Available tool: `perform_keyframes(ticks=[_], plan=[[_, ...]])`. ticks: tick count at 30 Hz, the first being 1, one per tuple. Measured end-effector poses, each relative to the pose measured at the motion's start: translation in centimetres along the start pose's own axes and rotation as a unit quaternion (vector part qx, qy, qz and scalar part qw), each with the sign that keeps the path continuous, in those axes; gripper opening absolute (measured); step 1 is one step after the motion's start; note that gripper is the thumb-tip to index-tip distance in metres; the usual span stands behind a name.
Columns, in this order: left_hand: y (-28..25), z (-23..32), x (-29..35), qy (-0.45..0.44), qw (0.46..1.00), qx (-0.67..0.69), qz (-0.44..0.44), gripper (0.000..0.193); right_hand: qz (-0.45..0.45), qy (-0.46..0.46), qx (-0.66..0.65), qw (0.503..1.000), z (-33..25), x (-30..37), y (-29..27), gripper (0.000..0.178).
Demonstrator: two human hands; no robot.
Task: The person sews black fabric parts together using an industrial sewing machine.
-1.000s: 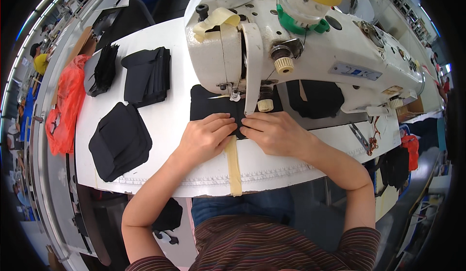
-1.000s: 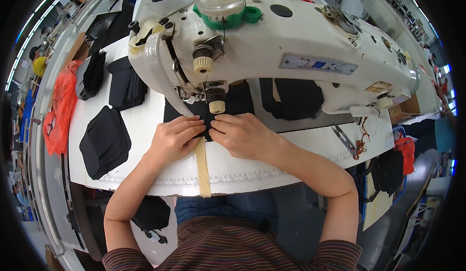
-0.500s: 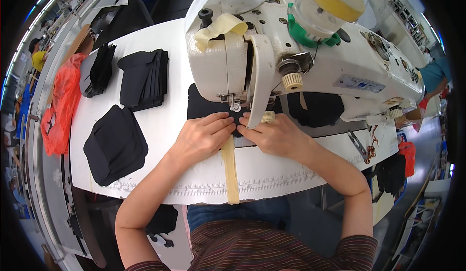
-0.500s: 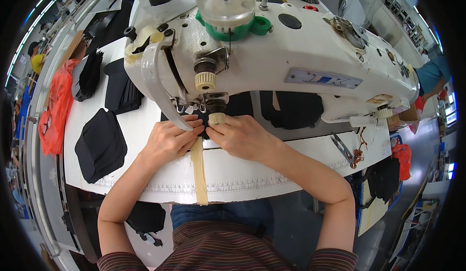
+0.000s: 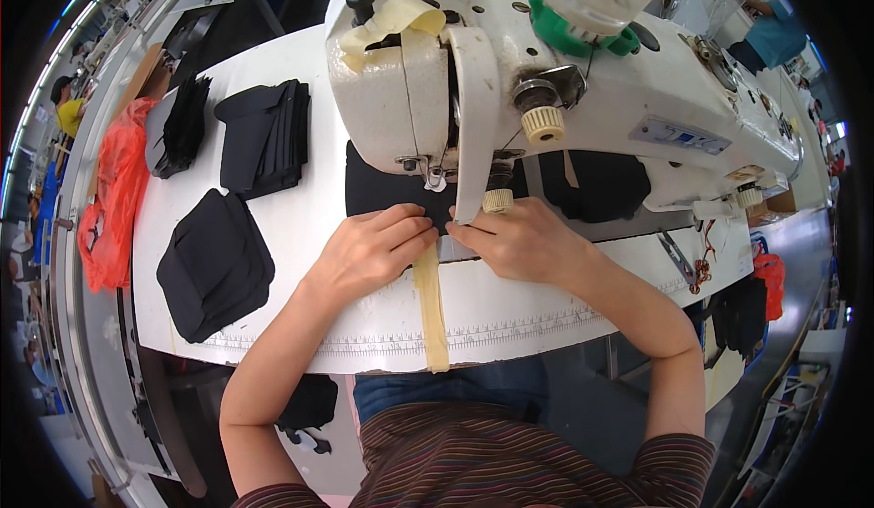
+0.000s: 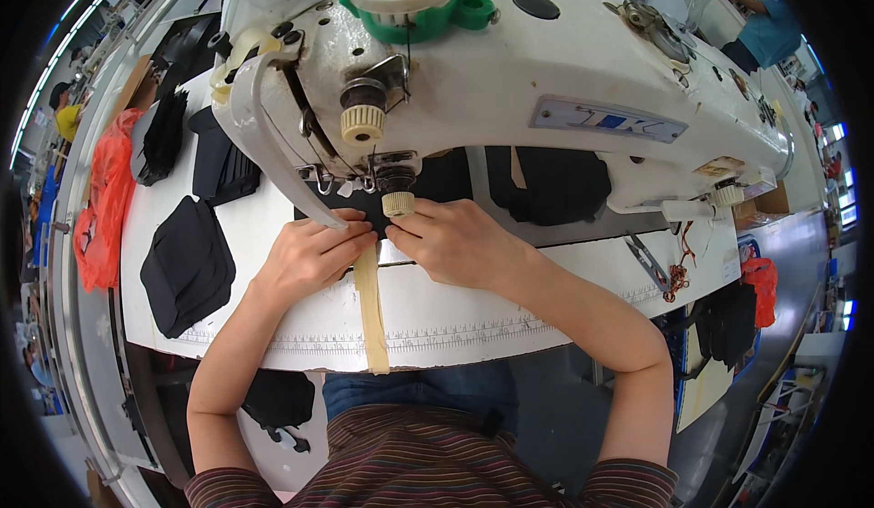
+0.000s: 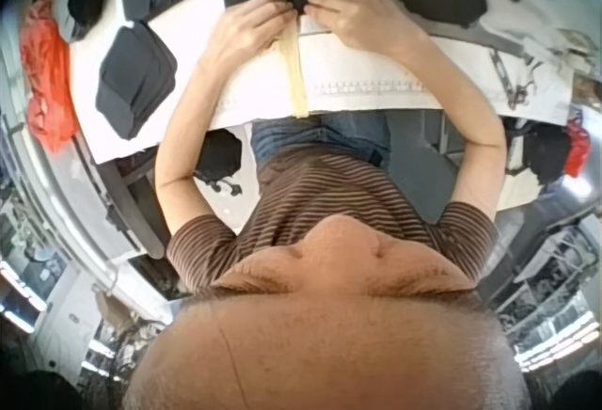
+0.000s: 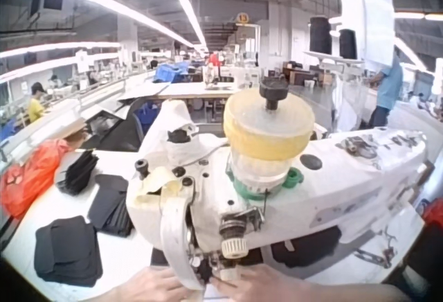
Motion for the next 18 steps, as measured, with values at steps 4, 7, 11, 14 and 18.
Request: perform_keyframes(ticks=[4, 7, 11, 14, 18], plan=[[0.0, -0.1, 0.2, -0.006, 1.000, -0.002, -0.003, 0.027, -0.016, 0.004, 0.001, 1.000, 0.0, -0.1, -0.1, 0.027], [-0.1, -0.3, 0.4, -0.008, 1.000, 0.001, 0.014, 0.030, 0.010, -0.017, 0.011, 1.000, -0.2, -0.2, -0.3, 0.026], [-0.3, -0.8, 0.7, -0.014, 1.000, 0.015, 0.008, 0.030, -0.002, -0.023, 0.032, 0.999, -0.1, -0.4, 0.2, 0.025], [-0.1, -1.4, 0.6, -0.024, 1.000, 0.016, 0.007, 0.031, -0.012, 0.002, 0.065, 0.998, 0.2, -0.4, 0.0, 0.025], [0.4, -1.8, 0.5, -0.050, 0.999, 0.010, -0.009, 0.030, -0.039, 0.032, 0.092, 0.995, 0.5, -1.1, -0.4, 0.027]])
Point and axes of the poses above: each hand's wrist, its own x-axis away from the middle knuckle, its own y-axis out of the palm, z = x × y, the point moved 4 cm from there along -x, towards the middle knuckle, and after that the axes turned 9 degrees about -x, right-handed, at the moved point
